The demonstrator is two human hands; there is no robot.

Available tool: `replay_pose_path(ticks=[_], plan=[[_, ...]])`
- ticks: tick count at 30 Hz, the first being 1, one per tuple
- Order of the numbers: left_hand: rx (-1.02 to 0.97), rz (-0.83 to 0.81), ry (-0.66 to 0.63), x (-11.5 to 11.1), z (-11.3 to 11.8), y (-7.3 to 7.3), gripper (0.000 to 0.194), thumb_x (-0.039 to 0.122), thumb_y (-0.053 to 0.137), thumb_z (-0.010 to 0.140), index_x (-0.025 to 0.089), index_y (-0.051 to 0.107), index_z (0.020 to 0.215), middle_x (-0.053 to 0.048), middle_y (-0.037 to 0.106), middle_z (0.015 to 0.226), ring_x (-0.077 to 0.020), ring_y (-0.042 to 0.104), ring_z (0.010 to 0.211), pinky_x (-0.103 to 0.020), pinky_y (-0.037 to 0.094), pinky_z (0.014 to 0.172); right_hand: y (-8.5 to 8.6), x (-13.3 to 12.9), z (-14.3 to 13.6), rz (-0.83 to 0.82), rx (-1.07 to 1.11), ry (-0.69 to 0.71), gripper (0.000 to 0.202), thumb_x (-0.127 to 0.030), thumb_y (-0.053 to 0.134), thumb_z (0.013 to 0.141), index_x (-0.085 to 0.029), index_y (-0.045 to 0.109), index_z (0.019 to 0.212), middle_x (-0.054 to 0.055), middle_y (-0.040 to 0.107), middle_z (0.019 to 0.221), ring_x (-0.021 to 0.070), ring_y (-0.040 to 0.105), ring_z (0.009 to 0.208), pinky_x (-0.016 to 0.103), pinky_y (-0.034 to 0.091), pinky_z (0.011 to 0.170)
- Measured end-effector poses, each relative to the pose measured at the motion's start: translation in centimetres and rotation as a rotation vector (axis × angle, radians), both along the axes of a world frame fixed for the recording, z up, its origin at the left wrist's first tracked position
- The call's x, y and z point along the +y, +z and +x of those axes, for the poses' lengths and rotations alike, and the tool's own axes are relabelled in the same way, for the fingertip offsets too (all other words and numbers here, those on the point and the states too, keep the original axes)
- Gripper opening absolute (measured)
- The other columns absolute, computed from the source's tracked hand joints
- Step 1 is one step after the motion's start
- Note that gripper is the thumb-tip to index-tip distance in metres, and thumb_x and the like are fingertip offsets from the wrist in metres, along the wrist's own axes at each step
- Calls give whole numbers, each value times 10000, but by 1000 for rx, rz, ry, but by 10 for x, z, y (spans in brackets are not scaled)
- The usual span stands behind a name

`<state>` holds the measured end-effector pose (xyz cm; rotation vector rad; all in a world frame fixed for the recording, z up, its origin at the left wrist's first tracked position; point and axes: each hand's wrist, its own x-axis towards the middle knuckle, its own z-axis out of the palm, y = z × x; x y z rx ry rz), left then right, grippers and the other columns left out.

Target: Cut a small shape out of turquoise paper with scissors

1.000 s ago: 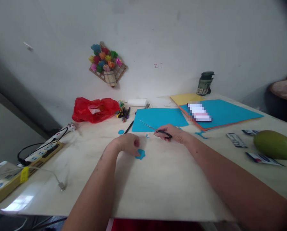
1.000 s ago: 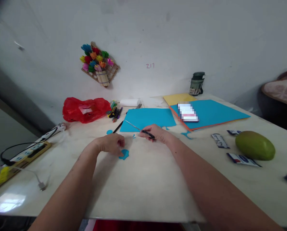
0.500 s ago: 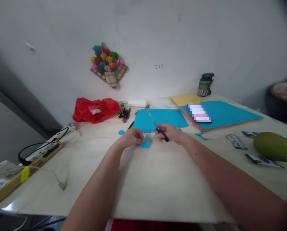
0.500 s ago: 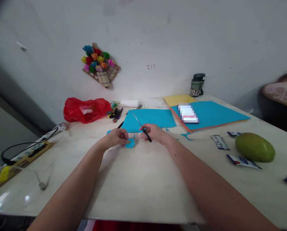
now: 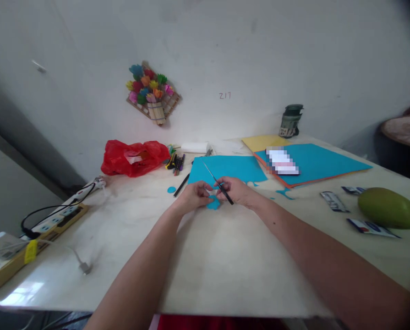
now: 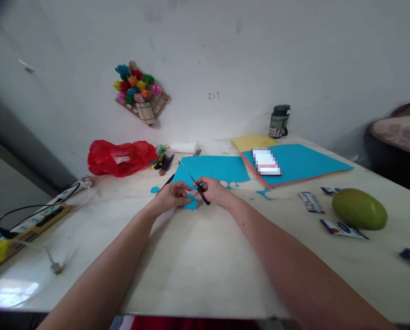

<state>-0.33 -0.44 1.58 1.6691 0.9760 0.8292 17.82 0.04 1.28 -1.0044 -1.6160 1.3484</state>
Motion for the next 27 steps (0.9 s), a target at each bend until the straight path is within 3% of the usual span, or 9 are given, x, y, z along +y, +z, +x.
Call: replay_pose_path(ticks=[5,8,14,20,27], plan=[[-137,-165,127,-4,5,3,380,415,693,634,130,549,841,-15,608,626,-111,571,511,-211,418,468,-4,7,-3,74,18,-123,381,-173,654,513,-157,547,879,-47,563,569,109,526,528,227,410,504],[-195,-306,123,-5,7,1,341,363,728,609,123,535,757,-47,629,629,-135,607,534,-222,452,490,-3,7,-4,94,46,-201,374,-144,638,524,-157,545,885,-43,560,564,112,534,534,220,410,494],[-308,-296,187,-2,6,-6,291,266,745,601,124,494,635,-67,646,623,-157,634,565,-247,497,550,-1,6,-1,10,43,-259,357,-142,696,537,-161,549,861,-37,559,541,104,531,470,219,421,453],[-452,-276,218,0,0,-5,290,255,738,608,134,488,691,-85,668,688,-207,661,667,-308,522,625,4,6,17,-84,-24,-162,382,-299,749,558,-156,540,843,-12,584,544,85,512,416,211,406,427],[-511,-284,223,2,-1,-6,261,195,726,591,133,495,693,-79,671,685,-203,659,645,-310,518,633,8,4,34,-49,-188,28,331,-455,637,672,-150,586,789,-8,574,553,51,452,384,178,287,353]])
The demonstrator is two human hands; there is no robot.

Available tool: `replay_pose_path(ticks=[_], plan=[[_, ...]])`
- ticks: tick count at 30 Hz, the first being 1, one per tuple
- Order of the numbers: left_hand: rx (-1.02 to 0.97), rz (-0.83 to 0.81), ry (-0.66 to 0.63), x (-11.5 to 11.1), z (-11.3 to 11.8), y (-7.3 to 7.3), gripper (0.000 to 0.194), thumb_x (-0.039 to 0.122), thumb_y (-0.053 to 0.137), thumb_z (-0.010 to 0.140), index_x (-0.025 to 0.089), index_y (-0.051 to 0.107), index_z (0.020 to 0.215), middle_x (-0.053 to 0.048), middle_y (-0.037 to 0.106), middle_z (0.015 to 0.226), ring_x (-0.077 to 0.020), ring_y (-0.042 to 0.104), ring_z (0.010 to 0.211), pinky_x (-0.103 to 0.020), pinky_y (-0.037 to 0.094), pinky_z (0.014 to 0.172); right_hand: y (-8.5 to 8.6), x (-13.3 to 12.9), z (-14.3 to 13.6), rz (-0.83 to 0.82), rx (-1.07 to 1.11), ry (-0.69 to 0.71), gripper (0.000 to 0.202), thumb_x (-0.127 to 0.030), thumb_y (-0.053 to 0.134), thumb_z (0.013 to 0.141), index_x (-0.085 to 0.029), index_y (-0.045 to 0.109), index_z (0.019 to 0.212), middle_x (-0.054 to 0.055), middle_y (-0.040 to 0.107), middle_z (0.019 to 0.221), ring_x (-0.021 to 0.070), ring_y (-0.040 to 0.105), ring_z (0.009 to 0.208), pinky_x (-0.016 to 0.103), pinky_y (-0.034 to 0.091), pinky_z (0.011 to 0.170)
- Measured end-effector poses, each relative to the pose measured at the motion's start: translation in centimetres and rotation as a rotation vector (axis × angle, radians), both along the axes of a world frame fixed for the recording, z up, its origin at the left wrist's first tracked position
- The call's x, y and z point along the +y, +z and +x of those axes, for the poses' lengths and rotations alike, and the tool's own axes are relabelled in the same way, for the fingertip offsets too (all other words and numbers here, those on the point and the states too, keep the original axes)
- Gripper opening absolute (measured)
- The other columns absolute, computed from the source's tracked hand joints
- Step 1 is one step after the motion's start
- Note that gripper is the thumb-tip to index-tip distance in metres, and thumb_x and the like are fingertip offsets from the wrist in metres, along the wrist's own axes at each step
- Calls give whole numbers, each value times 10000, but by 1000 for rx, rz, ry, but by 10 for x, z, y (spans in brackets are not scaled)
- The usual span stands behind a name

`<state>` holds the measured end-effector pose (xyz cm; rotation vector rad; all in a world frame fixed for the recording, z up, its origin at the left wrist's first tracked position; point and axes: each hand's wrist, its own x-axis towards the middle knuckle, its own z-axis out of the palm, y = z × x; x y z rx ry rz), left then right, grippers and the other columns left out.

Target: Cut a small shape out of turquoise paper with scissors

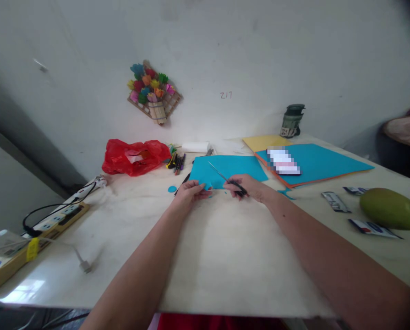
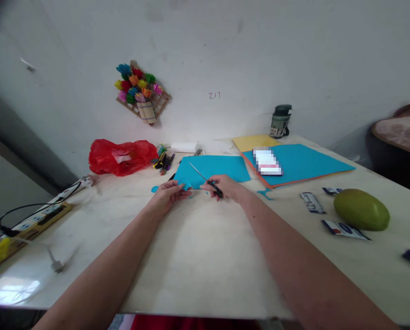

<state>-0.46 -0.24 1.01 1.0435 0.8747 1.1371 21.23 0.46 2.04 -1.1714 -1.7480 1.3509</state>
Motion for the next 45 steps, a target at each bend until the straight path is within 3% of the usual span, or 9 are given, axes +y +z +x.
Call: replay_pose_path(ticks=[7,13,23,45], plan=[[-12,18,-21,1,-2,-1,260,202,724,586,127,498,688,-57,650,616,-185,645,610,-309,514,614,-5,4,4,-46,-72,142,361,-461,628,683,-163,592,882,-31,558,517,55,451,379,178,325,370],[-18,40,-43,2,-3,-3,248,216,722,595,120,522,706,-41,632,619,-169,629,605,-313,508,616,-4,3,2,-44,-91,153,363,-462,641,671,-150,602,854,-23,555,509,50,439,368,175,347,371],[-76,59,-66,4,-4,-5,217,215,713,608,124,538,700,-41,639,691,-190,644,682,-390,492,750,-1,0,-1,-64,-85,185,408,-475,672,633,-140,594,852,-30,551,497,52,448,367,175,361,367],[-32,17,-118,2,-6,-4,226,223,709,630,102,575,767,-75,658,722,-194,648,688,-336,510,689,-1,-3,-2,-55,-98,218,353,-465,638,673,-136,582,788,-30,541,491,55,449,352,177,313,337]])
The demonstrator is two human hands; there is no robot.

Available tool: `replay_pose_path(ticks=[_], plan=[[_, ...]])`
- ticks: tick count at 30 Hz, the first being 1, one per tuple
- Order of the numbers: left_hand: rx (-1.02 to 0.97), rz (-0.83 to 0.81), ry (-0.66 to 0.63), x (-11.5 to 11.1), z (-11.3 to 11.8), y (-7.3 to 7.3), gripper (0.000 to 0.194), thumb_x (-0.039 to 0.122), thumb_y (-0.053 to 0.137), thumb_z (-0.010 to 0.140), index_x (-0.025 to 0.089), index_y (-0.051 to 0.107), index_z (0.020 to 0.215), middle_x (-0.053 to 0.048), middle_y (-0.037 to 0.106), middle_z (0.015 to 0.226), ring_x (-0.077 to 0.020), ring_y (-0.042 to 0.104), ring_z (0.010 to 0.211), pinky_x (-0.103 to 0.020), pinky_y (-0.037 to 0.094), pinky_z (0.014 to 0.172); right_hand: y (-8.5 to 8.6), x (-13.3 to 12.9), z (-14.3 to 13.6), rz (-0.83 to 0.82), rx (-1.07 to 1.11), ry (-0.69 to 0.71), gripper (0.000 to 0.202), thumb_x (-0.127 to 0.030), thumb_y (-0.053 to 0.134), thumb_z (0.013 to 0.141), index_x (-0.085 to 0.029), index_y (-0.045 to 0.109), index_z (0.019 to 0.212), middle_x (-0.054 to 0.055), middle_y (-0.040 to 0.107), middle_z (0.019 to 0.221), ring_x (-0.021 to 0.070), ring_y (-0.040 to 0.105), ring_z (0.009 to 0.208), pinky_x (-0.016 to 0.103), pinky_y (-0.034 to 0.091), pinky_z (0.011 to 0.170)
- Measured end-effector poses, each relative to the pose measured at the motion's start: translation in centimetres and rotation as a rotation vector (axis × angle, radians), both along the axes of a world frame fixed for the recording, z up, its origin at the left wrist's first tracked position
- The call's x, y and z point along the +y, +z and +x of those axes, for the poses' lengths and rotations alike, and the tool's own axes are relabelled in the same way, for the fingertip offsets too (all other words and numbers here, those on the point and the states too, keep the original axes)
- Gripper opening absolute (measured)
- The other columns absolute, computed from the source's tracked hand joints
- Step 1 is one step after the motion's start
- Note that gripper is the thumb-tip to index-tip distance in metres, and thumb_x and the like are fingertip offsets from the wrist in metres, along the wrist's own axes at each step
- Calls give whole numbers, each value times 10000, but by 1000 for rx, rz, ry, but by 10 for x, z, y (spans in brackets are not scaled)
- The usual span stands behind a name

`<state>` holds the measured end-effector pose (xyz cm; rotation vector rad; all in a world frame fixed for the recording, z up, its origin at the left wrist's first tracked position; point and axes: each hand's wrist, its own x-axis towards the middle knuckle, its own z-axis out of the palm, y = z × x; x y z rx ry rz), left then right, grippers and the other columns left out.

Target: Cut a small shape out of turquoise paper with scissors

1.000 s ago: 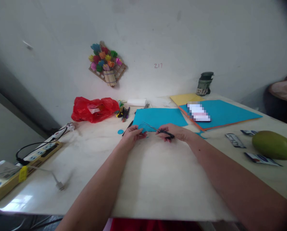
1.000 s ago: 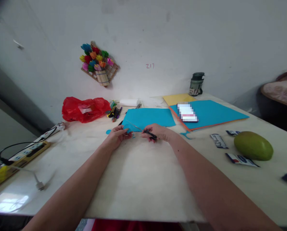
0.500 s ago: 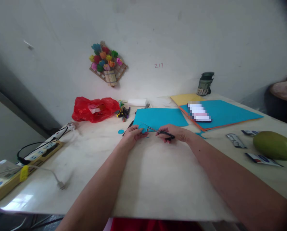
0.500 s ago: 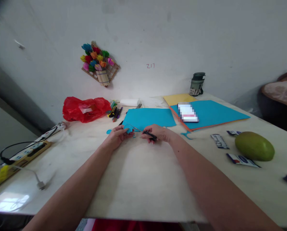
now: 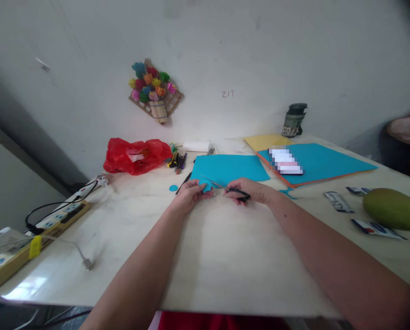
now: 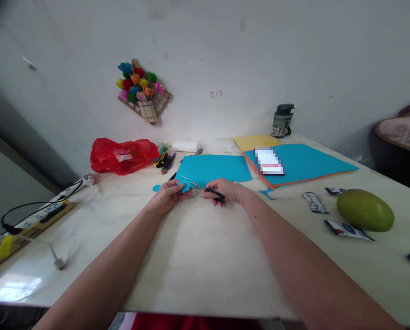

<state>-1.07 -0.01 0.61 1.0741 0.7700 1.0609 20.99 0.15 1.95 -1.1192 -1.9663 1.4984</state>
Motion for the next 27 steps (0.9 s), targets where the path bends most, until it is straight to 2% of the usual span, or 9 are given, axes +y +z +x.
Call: replay_pose_path(ticks=[5,13,17,21,27], plan=[[29,16,-3,-2,1,1,252,239,731,619,106,566,754,-74,661,715,-191,652,659,-306,511,652,-2,1,0,5,3,14,334,-462,623,690,-143,569,775,-29,537,498,51,446,356,167,305,335],[30,-11,59,-2,5,2,255,215,745,601,104,545,714,-72,655,685,-190,652,628,-295,517,616,0,-1,-2,33,-11,16,365,-488,615,685,-142,563,790,-20,555,519,57,453,364,183,367,366],[-39,-17,106,-2,7,1,243,175,748,586,105,529,665,-55,645,667,-205,659,680,-282,524,622,0,-2,-4,39,-15,14,389,-496,615,682,-138,570,825,-18,565,535,57,467,375,182,383,377],[-133,-32,98,-2,8,-1,222,138,733,596,109,514,625,-63,654,708,-231,659,768,-270,527,655,-1,-1,-5,51,-24,16,386,-486,604,695,-132,572,845,-25,551,520,59,468,371,182,390,373],[-157,-59,101,-2,9,-1,125,95,675,643,95,552,665,-85,662,737,-232,659,774,-273,535,648,0,-1,-6,58,-19,13,370,-461,610,693,-127,577,847,-23,547,515,60,465,370,183,389,371]])
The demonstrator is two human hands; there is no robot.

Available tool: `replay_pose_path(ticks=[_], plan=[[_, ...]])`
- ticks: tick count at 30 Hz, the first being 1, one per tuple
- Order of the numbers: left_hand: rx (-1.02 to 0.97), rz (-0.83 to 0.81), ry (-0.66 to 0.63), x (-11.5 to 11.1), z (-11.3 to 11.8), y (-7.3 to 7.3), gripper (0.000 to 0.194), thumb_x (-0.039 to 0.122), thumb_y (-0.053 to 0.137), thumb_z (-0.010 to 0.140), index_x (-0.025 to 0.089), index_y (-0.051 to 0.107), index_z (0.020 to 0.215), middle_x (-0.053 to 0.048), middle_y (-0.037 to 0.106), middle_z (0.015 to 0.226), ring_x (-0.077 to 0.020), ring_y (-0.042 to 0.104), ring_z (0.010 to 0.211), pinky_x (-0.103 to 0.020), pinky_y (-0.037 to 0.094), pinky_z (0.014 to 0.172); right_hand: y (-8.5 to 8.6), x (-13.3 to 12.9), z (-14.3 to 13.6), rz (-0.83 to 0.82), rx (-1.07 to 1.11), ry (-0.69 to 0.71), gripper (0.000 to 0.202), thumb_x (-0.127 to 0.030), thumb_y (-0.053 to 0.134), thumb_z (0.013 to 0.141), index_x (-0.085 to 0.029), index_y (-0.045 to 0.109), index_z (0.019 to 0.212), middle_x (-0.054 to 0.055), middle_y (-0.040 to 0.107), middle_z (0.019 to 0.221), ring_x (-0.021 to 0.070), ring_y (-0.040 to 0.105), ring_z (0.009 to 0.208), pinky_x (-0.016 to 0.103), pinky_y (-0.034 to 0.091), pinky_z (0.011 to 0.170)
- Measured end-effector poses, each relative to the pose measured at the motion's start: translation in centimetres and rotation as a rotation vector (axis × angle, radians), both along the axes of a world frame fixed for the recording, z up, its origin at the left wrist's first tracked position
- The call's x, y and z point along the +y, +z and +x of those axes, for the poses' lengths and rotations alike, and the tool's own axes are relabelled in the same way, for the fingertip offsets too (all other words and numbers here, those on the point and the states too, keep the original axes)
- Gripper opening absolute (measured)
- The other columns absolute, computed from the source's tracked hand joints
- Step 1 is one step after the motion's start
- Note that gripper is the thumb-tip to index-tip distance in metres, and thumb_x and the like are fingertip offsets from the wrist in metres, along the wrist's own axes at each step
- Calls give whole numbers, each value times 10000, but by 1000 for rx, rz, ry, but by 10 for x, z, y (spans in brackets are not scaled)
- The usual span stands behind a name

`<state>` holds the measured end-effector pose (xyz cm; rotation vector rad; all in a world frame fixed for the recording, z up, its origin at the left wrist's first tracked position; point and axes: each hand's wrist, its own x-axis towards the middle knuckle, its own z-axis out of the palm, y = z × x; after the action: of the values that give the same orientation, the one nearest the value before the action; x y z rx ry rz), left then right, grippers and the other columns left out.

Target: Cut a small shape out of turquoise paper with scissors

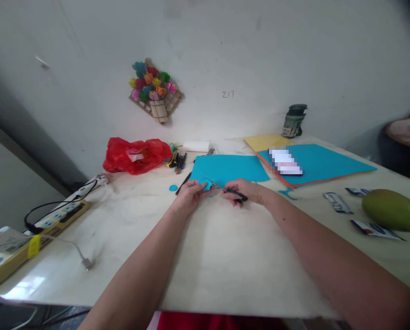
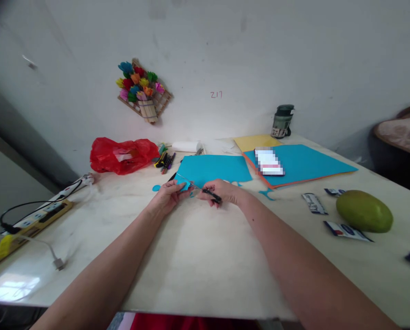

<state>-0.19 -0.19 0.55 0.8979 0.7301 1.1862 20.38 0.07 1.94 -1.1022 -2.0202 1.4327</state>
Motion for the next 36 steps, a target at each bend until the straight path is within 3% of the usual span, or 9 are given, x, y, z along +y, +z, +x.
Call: replay_pose_path(ticks=[36], plan=[[8,-20,-10,0,-1,0,118,82,660,635,95,544,650,-87,650,749,-225,655,777,-274,539,652,-4,3,-3,-33,1,-25,277,-391,609,704,-143,569,821,-50,495,475,46,426,355,163,324,339]])
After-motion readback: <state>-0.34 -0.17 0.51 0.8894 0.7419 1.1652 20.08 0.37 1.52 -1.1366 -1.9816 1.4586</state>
